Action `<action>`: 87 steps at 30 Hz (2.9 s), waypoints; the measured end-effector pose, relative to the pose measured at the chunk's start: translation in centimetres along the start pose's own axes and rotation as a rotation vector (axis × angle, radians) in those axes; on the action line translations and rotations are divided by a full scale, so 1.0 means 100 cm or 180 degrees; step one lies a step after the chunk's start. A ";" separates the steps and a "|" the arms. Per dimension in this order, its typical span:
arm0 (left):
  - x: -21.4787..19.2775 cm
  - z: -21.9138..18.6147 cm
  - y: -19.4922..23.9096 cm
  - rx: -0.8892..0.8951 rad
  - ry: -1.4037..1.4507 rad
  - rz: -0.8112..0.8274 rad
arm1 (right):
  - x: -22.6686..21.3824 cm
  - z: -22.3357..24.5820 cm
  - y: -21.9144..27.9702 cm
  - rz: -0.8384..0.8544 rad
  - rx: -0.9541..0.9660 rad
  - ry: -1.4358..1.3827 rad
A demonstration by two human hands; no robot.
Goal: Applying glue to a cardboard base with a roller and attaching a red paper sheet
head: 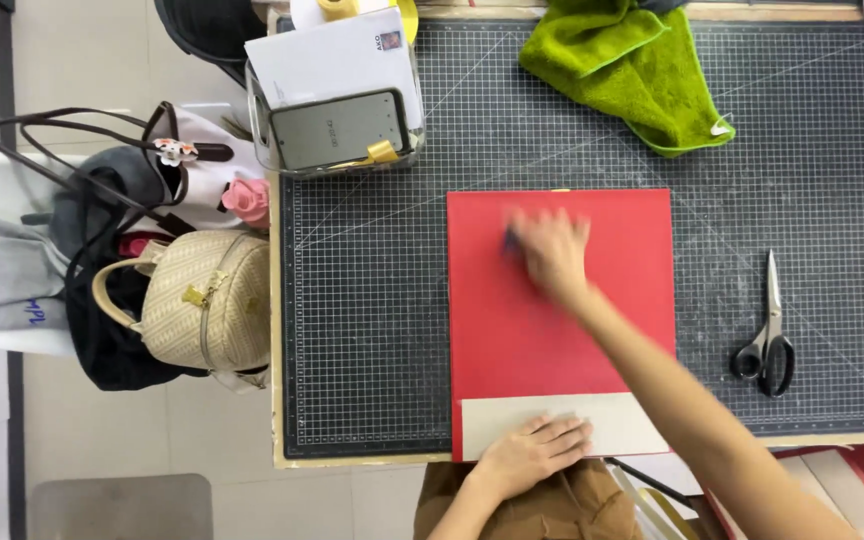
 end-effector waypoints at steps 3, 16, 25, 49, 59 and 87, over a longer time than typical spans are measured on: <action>-0.006 0.001 -0.003 -0.0025 -0.0159 0.0031 | -0.027 -0.021 -0.031 -0.0872 0.0456 -0.0718; -0.002 0.000 0.000 -0.0020 -0.0104 0.0035 | -0.035 -0.023 -0.018 -0.0607 0.0811 -0.0577; -0.007 0.002 -0.001 -0.0005 -0.0100 0.0047 | -0.020 -0.024 0.001 -0.0594 0.0557 -0.0379; 0.000 -0.002 0.001 0.0035 -0.0107 0.0022 | -0.016 -0.038 -0.020 -0.0446 0.0851 -0.0601; 0.004 -0.001 0.002 0.0007 -0.0145 0.0063 | -0.002 0.052 0.004 -0.0388 -0.0407 -0.0375; 0.035 -0.004 0.005 0.0094 0.0077 0.0248 | 0.040 0.105 0.023 -0.0191 -0.0962 -0.0363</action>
Point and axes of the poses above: each hand's wrist, its own y-axis away from the middle knuckle, its own x-axis out of the palm, z = x × y, the point moved 7 cm from there along -y, towards the middle knuckle, and after that the axes turned 7 degrees about z, right-handed, at the moved point
